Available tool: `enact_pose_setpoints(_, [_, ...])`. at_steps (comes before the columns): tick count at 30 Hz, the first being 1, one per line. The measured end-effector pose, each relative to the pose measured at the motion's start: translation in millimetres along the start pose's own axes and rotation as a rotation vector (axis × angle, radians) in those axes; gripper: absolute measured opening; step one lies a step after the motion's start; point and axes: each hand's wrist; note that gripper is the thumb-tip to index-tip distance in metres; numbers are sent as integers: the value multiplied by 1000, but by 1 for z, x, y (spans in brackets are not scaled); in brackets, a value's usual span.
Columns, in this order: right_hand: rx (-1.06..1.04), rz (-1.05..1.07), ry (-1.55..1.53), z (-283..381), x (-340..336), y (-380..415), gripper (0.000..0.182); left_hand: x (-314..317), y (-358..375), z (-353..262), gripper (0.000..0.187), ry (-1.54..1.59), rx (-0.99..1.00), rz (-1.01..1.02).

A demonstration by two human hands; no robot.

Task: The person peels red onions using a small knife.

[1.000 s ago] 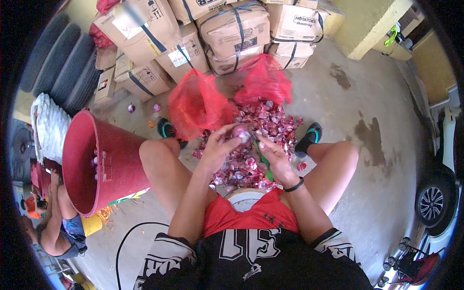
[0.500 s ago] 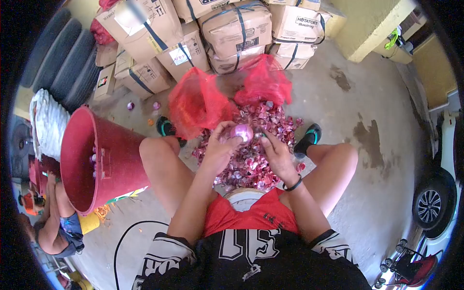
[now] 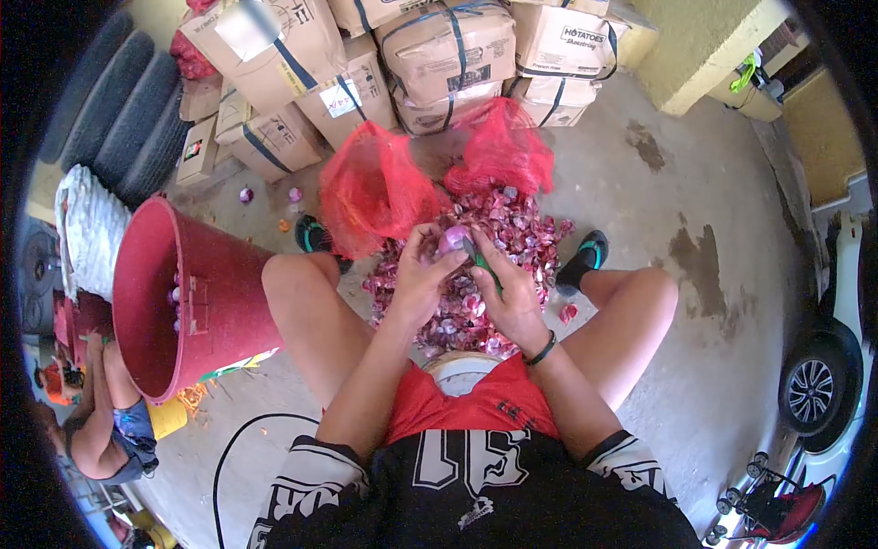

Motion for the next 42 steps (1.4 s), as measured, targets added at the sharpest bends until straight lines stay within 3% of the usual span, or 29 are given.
enact_pose_setpoints(4, [-165, -84, 1, -16, 6, -1, 47, 0, 0, 0, 38, -7, 29, 22])
enact_pose_setpoints(7, [381, 34, -633, -12, 2, 8, 42, -6, 0, -5, 38, 113, -49, 129])
enact_pose_setpoints(10, [502, 9, -920, -14, -7, 6, 42, -8, 4, -7, 48, 76, -65, 197])
enact_pose_setpoints(15, [373, 320, -821, -8, -10, 16, 42, -12, -2, -9, 49, 137, -89, 130])
enact_pose_setpoints(19, [532, 97, -842, -15, -13, 11, 42, -20, -1, -8, 49, 86, -92, 230])
enact_pose_setpoints(25, [540, -61, -780, -34, -21, -2, 41, -24, -2, -7, 55, 12, -205, 241])
enact_pose_setpoints(28, [536, -130, -748, -42, -15, -3, 41, -33, -3, -10, 56, 55, -353, 322])
enact_pose_setpoints(34, [515, -185, -576, -31, -22, -8, 41, -25, -3, -6, 56, -15, -174, 186])
enact_pose_setpoints(35, [578, -275, -690, -38, -19, -7, 40, -24, -3, -7, 55, -3, -166, 204])
enact_pose_setpoints(38, [586, -286, -662, -48, -21, -2, 42, -19, 0, -13, 52, 25, -149, 215])
enact_pose_setpoints(42, [402, -115, -128, -49, -20, 8, 52, -21, -3, -9, 45, 53, -109, 161])
Point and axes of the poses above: each hand's wrist, its own y-axis away from the middle knuckle, its own x-axis out of the palm, z = x × y
